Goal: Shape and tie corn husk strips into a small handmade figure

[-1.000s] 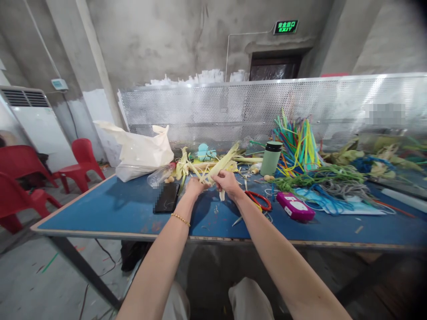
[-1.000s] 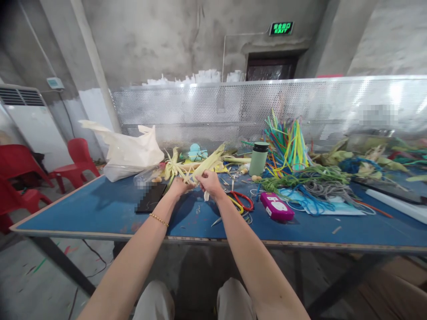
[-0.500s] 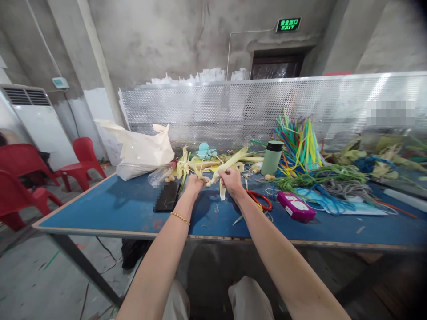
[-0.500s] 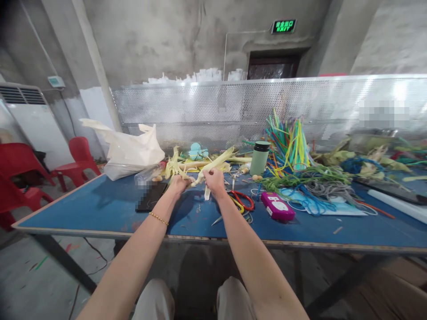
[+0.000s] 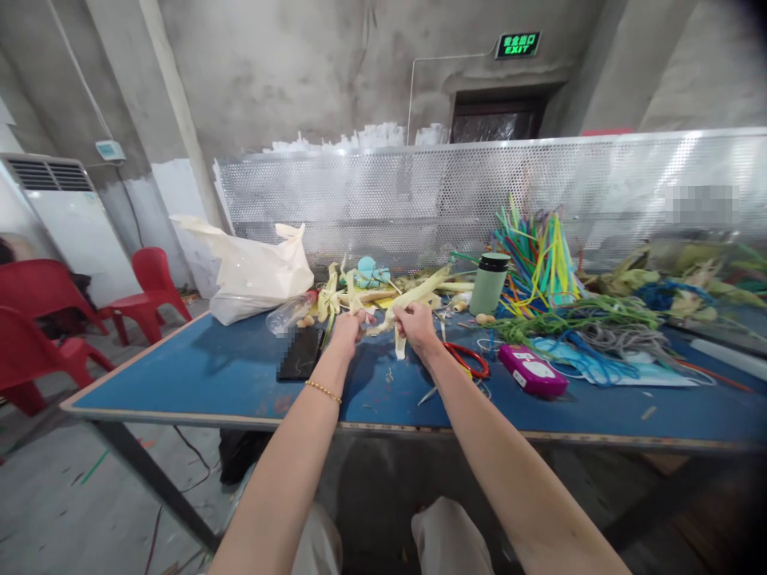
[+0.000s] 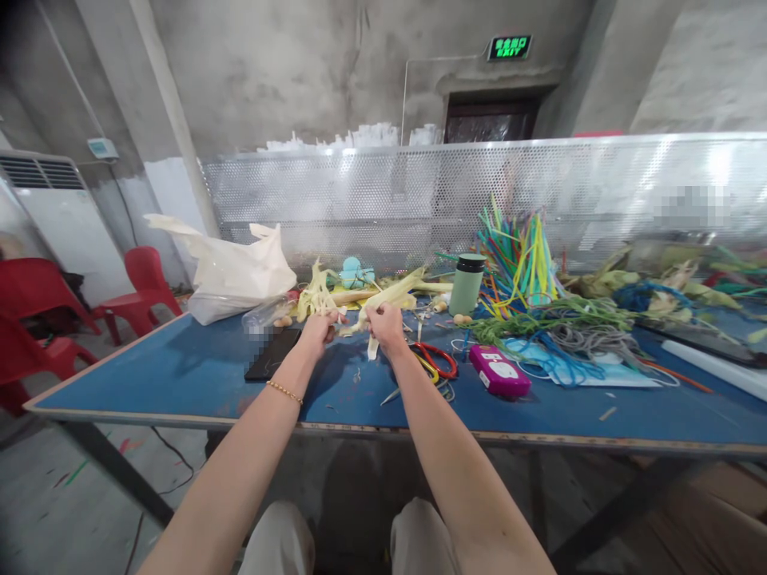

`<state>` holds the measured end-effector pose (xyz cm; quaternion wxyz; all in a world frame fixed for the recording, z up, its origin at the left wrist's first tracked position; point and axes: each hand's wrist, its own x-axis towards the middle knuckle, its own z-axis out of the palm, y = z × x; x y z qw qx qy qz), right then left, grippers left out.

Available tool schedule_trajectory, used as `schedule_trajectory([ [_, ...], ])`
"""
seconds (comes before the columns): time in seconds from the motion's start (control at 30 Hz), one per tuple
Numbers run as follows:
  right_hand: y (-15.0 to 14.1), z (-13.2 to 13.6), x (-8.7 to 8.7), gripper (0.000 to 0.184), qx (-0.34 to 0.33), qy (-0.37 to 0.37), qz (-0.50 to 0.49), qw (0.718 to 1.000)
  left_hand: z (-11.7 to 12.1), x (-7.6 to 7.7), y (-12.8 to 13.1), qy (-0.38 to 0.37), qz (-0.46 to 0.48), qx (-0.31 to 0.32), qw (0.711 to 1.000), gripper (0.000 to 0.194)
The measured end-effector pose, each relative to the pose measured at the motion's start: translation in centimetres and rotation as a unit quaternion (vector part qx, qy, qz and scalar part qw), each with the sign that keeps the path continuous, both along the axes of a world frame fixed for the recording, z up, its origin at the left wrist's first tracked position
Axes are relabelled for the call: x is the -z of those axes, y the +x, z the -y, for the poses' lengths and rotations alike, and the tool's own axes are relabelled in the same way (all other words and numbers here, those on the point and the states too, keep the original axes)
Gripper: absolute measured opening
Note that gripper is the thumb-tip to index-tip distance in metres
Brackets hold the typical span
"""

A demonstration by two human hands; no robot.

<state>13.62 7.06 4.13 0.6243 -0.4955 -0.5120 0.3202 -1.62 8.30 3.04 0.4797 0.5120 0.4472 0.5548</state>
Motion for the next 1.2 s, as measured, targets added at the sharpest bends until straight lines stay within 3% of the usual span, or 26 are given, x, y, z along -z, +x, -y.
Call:
schedule_trajectory([
  [0.1,-0.1,-0.1,0.3,0.021,0.002,-0.002,0.013,1.0,0.3,-0.5,-0.1,-0.054,0.087,0.04,0.994,0.023],
  [0.23,-0.5,-0.6,0.5,0.023,-0.064,-0.005,0.052,0.997,0.7,-0.9,0.0,-0.042,0.123,0.109,0.985,0.025],
  [0.33,-0.6,-0.8,0.3,0.017,-0.112,-0.017,0.046,0.993,0.7,-0.8,0.1,-0.03,0.112,0.12,0.986,0.029],
  [0.63,0.1,-0.2,-0.6,0.027,-0.11,0.044,-0.011,0.993,1.4,-0.6,0.7,-0.027,-0.018,0.124,0.992,0.026],
  [0.7,0.2,-0.3,-0.5,0.022,-0.083,0.054,0.024,0.995,1.4,-0.6,0.6,-0.03,-0.065,0.081,0.994,0.022],
  [0.8,0.1,-0.5,-0.4,0.022,-0.016,0.086,0.119,0.989,1.0,-0.7,0.1,0.002,-0.105,-0.099,0.989,0.008],
  [0.87,0.0,-0.6,-0.4,0.029,0.032,0.111,0.208,0.971,0.6,-0.8,0.0,0.069,-0.12,-0.195,0.971,0.009],
  [0.9,-0.1,-0.5,-0.3,0.031,0.045,0.119,0.249,0.96,0.5,-0.8,0.1,0.098,-0.112,-0.195,0.969,0.013],
  [0.97,-0.4,-0.4,-0.3,0.032,0.047,0.129,0.31,0.941,0.3,-0.8,0.4,0.113,-0.07,-0.122,0.984,0.018],
  [1.07,-0.9,-0.1,-0.1,0.028,0.01,0.145,0.355,0.924,0.2,-0.9,1.0,0.064,0.004,-0.076,0.995,0.017],
  [1.2,-1.4,0.1,0.3,0.025,-0.031,0.153,0.379,0.912,0.3,-1.1,0.9,0.037,0.015,-0.038,0.998,0.01],
])
